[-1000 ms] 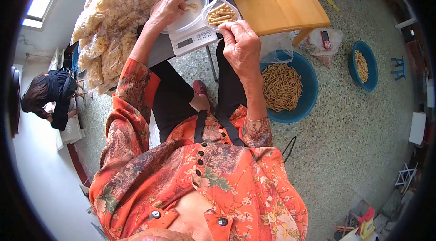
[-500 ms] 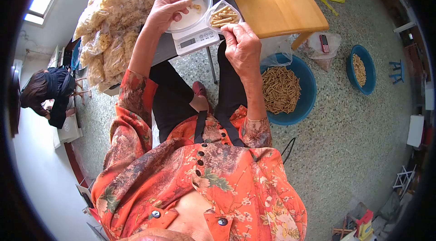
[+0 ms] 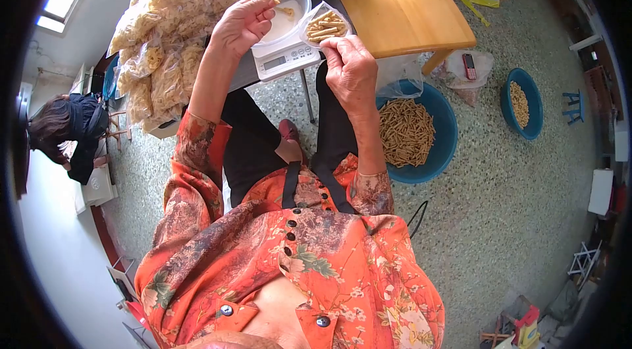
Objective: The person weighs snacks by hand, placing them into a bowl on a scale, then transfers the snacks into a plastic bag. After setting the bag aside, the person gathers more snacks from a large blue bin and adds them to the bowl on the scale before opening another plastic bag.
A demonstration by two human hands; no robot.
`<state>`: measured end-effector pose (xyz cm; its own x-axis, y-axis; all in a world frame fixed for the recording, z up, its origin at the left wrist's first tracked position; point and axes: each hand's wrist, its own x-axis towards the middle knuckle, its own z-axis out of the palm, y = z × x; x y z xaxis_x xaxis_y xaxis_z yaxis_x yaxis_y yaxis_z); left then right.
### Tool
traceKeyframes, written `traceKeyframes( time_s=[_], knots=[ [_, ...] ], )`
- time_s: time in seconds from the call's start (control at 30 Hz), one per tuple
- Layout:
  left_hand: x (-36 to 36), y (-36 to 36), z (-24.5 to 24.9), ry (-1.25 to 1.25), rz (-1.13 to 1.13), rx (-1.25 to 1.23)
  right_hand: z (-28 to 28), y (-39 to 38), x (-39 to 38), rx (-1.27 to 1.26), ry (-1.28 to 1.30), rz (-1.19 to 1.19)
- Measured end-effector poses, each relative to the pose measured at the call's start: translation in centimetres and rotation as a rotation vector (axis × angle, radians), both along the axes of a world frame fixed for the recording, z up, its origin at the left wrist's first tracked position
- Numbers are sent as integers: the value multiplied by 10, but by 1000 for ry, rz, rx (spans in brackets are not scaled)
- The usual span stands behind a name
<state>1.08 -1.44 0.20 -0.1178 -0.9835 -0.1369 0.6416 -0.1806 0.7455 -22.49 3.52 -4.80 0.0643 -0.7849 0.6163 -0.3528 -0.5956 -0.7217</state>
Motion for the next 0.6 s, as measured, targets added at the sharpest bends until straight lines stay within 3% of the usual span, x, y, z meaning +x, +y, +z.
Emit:
traceKeyframes(
  time_s=[0.1, 0.13, 0.2, 0.23, 0.27, 0.33, 0.47, 0.6],
  knots=[
    [-19, 14, 7, -416, 71, -272, 0, 0, 0, 4, -4, 3],
    [-26, 18, 9, -415, 69, -270, 0, 0, 0, 10, -8, 5],
    [-43, 29, 22, -963, 122, -387, -1, 0, 0, 19, -18, 12],
    [-48, 29, 22, -1107, 138, -470, -2, 0, 0, 25, -28, 19],
    [-50, 25, 20, -1131, 121, -620, -2, 0, 1, 27, -28, 19],
    [-53, 22, 16, -1293, 153, -648, 0, 0, 1, 13, -21, 22],
    [-36, 1, 7, -1119, 245, -646, -2, -1, -1, 3, -26, 13],
    [-5, -22, 3, -1381, 282, -513, -2, -2, -1, 21, -27, 6]
  ],
)
